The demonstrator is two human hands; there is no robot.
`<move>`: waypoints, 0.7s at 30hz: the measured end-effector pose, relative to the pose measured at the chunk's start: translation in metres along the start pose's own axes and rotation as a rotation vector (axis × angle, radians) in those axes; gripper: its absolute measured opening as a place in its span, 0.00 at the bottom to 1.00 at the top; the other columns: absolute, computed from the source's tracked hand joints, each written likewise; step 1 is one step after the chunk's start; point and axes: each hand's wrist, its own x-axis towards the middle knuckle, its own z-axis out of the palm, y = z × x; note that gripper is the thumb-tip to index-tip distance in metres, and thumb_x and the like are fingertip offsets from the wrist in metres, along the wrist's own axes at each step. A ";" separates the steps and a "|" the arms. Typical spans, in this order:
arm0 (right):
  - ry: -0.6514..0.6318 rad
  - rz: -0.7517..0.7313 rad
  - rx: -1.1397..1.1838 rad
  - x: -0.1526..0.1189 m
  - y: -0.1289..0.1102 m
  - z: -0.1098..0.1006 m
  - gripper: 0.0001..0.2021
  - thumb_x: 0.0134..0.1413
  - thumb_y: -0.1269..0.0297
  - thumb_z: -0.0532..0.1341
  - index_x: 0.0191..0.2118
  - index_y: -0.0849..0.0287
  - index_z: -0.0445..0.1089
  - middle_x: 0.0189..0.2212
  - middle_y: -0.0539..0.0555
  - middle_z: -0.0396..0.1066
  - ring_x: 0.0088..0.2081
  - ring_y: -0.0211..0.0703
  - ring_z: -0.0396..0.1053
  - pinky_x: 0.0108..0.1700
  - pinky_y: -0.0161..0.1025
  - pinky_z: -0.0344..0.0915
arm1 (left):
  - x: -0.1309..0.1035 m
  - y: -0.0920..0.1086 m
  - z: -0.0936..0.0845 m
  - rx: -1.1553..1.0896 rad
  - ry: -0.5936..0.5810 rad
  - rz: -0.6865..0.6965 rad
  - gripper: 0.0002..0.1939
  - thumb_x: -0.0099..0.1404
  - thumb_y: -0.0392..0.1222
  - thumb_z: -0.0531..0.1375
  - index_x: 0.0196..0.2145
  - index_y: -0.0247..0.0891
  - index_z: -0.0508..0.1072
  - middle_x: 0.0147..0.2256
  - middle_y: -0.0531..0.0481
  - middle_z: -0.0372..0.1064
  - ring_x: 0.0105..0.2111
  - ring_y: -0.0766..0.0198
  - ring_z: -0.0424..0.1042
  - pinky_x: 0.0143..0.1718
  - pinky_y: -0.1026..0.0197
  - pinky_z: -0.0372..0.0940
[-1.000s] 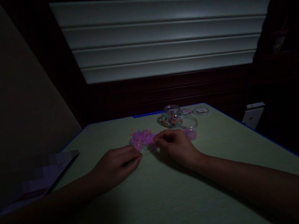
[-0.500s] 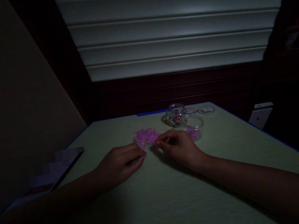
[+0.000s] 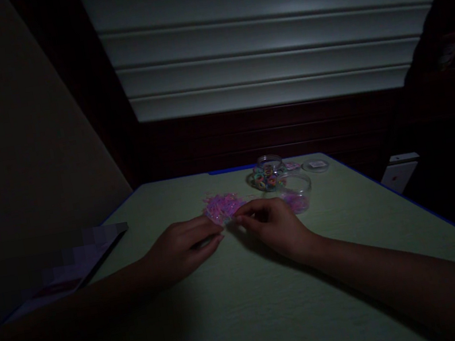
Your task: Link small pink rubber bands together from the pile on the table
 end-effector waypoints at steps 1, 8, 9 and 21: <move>-0.012 -0.006 0.005 0.000 0.000 0.000 0.09 0.47 0.62 0.58 0.32 0.61 0.71 0.29 0.53 0.72 0.30 0.37 0.67 0.33 0.36 0.63 | 0.000 0.000 0.000 0.002 0.010 0.000 0.12 0.63 0.41 0.49 0.42 0.38 0.67 0.36 0.49 0.66 0.35 0.66 0.65 0.38 0.63 0.60; -0.052 -0.039 0.033 -0.002 0.000 0.003 0.08 0.48 0.63 0.57 0.32 0.62 0.70 0.29 0.53 0.71 0.30 0.37 0.67 0.33 0.34 0.63 | 0.001 0.000 -0.001 0.001 0.051 -0.012 0.12 0.63 0.41 0.50 0.44 0.38 0.65 0.38 0.49 0.65 0.37 0.66 0.65 0.36 0.66 0.61; -0.055 -0.048 0.035 -0.002 0.000 0.003 0.08 0.48 0.64 0.57 0.32 0.62 0.70 0.29 0.53 0.71 0.30 0.37 0.67 0.33 0.34 0.63 | 0.001 0.000 -0.001 0.002 0.048 -0.012 0.12 0.63 0.41 0.50 0.44 0.38 0.65 0.38 0.49 0.65 0.37 0.66 0.65 0.36 0.66 0.60; -0.095 -0.169 -0.097 -0.004 0.002 0.003 0.07 0.49 0.68 0.56 0.33 0.60 0.71 0.29 0.52 0.71 0.31 0.37 0.68 0.34 0.34 0.63 | 0.001 -0.002 0.000 -0.010 0.054 0.046 0.11 0.63 0.40 0.50 0.43 0.37 0.65 0.36 0.50 0.66 0.35 0.68 0.65 0.35 0.66 0.60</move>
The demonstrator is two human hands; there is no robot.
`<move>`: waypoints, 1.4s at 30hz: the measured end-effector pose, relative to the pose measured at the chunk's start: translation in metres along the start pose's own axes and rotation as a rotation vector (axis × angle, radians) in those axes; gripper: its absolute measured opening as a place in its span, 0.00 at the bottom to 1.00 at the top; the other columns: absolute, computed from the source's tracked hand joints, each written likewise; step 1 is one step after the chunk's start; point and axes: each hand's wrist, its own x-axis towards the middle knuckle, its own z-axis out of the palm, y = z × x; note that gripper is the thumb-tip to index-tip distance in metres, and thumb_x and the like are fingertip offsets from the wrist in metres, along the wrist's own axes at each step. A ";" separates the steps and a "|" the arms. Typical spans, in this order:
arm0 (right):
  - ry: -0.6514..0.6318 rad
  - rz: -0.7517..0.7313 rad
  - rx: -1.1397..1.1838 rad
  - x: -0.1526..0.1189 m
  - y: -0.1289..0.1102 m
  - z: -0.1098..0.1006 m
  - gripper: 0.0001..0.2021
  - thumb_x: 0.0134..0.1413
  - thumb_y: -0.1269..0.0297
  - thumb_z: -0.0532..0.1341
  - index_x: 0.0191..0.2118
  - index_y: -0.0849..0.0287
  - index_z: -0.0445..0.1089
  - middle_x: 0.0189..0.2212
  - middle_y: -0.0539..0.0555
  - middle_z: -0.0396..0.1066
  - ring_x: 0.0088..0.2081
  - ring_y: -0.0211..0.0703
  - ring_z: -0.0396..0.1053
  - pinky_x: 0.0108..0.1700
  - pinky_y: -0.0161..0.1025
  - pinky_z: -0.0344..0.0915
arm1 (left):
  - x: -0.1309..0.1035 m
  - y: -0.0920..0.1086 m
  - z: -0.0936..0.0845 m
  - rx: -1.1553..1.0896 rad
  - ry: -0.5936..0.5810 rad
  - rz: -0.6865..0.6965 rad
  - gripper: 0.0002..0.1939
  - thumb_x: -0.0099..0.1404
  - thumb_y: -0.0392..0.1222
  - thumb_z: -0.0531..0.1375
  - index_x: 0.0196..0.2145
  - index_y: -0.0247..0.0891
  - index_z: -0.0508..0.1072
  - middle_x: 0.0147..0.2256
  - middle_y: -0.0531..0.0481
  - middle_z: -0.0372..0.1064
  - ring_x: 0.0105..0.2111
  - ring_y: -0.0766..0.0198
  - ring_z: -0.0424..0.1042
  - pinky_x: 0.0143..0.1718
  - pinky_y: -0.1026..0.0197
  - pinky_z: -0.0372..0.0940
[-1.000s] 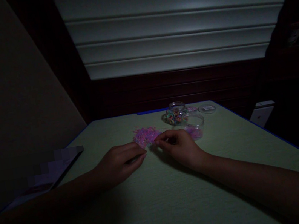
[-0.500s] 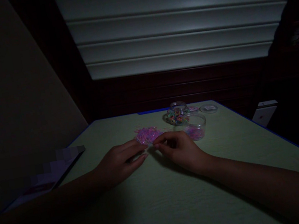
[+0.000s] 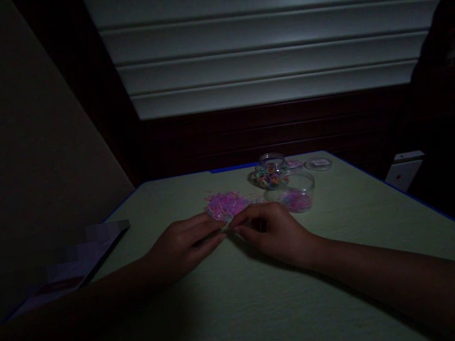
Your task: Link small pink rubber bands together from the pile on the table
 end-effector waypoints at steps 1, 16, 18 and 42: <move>-0.002 -0.014 -0.006 0.000 0.000 0.000 0.07 0.49 0.68 0.56 0.33 0.60 0.71 0.30 0.52 0.71 0.31 0.37 0.68 0.35 0.34 0.63 | 0.000 0.000 0.000 -0.003 0.003 0.004 0.11 0.63 0.40 0.50 0.42 0.37 0.65 0.36 0.50 0.66 0.35 0.68 0.65 0.35 0.66 0.60; -0.003 -0.009 -0.044 -0.001 -0.002 0.000 0.07 0.49 0.69 0.56 0.35 0.61 0.69 0.30 0.52 0.69 0.30 0.35 0.65 0.32 0.33 0.62 | 0.000 0.000 0.000 -0.036 0.003 0.026 0.11 0.64 0.38 0.49 0.39 0.35 0.68 0.33 0.48 0.66 0.33 0.68 0.65 0.35 0.65 0.61; 0.021 0.019 -0.039 -0.001 -0.002 0.001 0.08 0.49 0.69 0.56 0.36 0.61 0.68 0.29 0.52 0.69 0.28 0.35 0.64 0.30 0.32 0.61 | 0.000 -0.001 0.000 -0.021 0.000 0.023 0.10 0.64 0.38 0.49 0.39 0.35 0.68 0.33 0.48 0.66 0.33 0.68 0.65 0.34 0.66 0.61; 0.013 -0.109 -0.229 -0.004 -0.004 -0.001 0.06 0.50 0.67 0.56 0.32 0.59 0.70 0.28 0.51 0.69 0.31 0.36 0.64 0.34 0.35 0.60 | 0.000 0.002 -0.003 -0.017 0.007 0.029 0.10 0.63 0.38 0.49 0.37 0.34 0.68 0.31 0.48 0.66 0.32 0.68 0.65 0.33 0.66 0.60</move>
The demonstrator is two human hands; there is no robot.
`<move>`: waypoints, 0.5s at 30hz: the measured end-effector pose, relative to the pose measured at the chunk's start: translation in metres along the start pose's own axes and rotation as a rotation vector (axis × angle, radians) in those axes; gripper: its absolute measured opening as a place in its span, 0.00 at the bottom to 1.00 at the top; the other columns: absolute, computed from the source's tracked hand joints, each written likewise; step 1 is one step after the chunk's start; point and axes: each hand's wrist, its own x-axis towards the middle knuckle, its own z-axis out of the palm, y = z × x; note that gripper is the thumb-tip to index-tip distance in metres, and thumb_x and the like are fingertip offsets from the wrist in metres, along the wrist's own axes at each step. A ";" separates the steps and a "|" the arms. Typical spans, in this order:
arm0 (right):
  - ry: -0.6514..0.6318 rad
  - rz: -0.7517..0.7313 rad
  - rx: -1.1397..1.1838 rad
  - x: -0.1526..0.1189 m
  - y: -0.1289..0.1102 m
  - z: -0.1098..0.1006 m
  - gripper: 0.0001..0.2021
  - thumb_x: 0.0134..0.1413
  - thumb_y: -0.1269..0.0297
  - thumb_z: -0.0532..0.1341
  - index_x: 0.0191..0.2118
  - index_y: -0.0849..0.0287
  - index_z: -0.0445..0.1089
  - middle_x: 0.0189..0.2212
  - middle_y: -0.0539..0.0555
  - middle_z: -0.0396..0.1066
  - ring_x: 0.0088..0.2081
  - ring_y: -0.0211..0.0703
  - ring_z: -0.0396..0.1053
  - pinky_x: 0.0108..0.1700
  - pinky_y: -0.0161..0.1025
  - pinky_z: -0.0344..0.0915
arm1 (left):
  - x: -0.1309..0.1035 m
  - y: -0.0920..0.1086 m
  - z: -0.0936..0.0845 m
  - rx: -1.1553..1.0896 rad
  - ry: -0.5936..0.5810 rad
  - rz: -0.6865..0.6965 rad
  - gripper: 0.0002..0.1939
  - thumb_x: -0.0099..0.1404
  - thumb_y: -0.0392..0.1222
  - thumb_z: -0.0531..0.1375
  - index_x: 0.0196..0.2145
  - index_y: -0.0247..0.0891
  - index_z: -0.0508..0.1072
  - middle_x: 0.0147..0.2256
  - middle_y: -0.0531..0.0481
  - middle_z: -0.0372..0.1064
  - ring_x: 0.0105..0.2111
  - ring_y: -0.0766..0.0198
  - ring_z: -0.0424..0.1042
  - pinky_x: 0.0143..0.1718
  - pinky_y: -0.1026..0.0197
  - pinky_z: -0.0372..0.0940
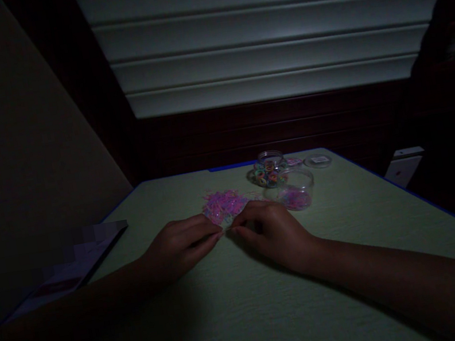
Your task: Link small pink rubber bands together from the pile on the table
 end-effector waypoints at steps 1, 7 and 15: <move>-0.005 -0.001 -0.001 0.000 0.000 0.000 0.06 0.50 0.68 0.56 0.32 0.59 0.70 0.28 0.51 0.69 0.31 0.36 0.64 0.34 0.34 0.60 | 0.000 0.000 0.000 -0.003 -0.003 0.004 0.10 0.63 0.38 0.49 0.37 0.34 0.68 0.31 0.48 0.66 0.32 0.68 0.65 0.33 0.66 0.60; -0.028 -0.022 -0.011 -0.001 -0.002 -0.001 0.05 0.49 0.69 0.57 0.32 0.59 0.70 0.28 0.50 0.69 0.31 0.36 0.64 0.34 0.34 0.59 | 0.000 0.000 -0.001 -0.008 -0.029 -0.003 0.10 0.63 0.38 0.50 0.37 0.35 0.69 0.31 0.49 0.66 0.32 0.68 0.65 0.32 0.67 0.60; -0.015 -0.017 0.009 0.000 -0.002 -0.001 0.06 0.50 0.67 0.57 0.32 0.59 0.71 0.28 0.51 0.69 0.30 0.36 0.65 0.34 0.34 0.59 | 0.000 -0.001 0.000 -0.008 -0.027 -0.015 0.10 0.63 0.38 0.50 0.37 0.35 0.68 0.32 0.48 0.66 0.32 0.68 0.65 0.33 0.67 0.60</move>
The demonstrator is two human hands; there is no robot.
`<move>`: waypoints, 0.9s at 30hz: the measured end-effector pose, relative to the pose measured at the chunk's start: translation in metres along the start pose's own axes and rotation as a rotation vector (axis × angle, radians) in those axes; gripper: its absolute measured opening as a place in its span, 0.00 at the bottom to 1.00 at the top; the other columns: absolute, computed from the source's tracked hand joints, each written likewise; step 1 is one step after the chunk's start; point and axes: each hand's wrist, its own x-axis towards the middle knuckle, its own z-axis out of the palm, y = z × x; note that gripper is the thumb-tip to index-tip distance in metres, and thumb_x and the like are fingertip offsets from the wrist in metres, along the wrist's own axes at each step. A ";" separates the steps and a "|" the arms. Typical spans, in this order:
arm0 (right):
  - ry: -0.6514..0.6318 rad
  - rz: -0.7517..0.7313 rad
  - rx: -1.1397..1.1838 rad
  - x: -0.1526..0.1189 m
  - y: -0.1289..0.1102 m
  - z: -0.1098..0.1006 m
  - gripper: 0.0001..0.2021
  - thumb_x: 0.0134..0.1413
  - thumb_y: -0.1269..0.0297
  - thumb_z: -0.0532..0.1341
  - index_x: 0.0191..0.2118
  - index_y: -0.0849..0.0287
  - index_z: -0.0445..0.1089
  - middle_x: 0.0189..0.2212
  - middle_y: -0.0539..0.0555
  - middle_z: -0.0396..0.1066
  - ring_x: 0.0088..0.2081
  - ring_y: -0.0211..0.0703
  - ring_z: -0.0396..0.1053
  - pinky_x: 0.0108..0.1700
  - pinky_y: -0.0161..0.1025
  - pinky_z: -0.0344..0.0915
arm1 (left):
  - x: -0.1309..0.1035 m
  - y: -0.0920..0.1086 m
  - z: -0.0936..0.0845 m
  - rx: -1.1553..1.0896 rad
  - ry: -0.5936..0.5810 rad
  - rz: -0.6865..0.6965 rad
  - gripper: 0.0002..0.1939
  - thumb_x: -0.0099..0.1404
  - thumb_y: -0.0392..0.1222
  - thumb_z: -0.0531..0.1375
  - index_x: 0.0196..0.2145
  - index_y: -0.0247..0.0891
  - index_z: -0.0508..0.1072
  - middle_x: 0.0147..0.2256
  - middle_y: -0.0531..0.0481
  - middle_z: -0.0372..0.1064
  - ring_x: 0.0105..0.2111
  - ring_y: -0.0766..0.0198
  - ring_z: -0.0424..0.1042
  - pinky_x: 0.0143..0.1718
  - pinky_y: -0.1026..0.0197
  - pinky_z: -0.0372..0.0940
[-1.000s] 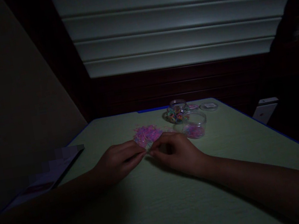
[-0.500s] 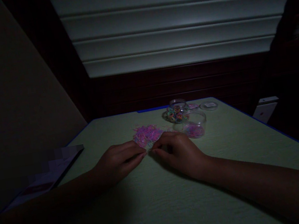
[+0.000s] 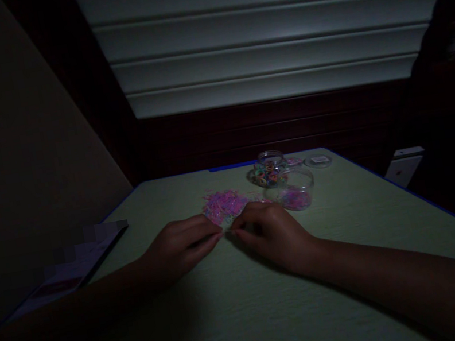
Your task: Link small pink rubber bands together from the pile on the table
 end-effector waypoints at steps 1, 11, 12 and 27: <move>0.003 0.000 -0.001 0.000 0.000 0.000 0.06 0.50 0.67 0.57 0.32 0.59 0.71 0.28 0.51 0.69 0.30 0.36 0.65 0.33 0.34 0.60 | 0.000 0.000 0.000 0.003 -0.002 -0.003 0.10 0.63 0.38 0.50 0.37 0.35 0.68 0.32 0.48 0.66 0.32 0.68 0.65 0.33 0.67 0.60; 0.020 -0.013 -0.007 -0.001 0.002 0.000 0.05 0.49 0.67 0.57 0.32 0.58 0.70 0.29 0.51 0.69 0.31 0.37 0.65 0.34 0.35 0.60 | -0.001 -0.001 0.003 -0.014 0.032 -0.021 0.10 0.62 0.39 0.51 0.38 0.36 0.68 0.32 0.48 0.66 0.33 0.68 0.65 0.34 0.66 0.60; 0.022 -0.010 -0.013 -0.001 0.003 0.000 0.05 0.49 0.67 0.57 0.32 0.58 0.70 0.29 0.51 0.69 0.31 0.37 0.65 0.34 0.35 0.60 | -0.001 0.000 0.003 -0.020 0.027 -0.021 0.10 0.62 0.40 0.51 0.38 0.35 0.68 0.32 0.48 0.66 0.33 0.68 0.65 0.34 0.66 0.60; 0.039 -0.026 -0.018 -0.001 0.002 0.000 0.04 0.48 0.70 0.57 0.31 0.58 0.69 0.28 0.50 0.68 0.30 0.36 0.65 0.33 0.33 0.60 | 0.000 0.002 0.001 -0.007 0.011 0.028 0.11 0.62 0.43 0.52 0.37 0.35 0.68 0.30 0.49 0.65 0.31 0.69 0.65 0.31 0.68 0.59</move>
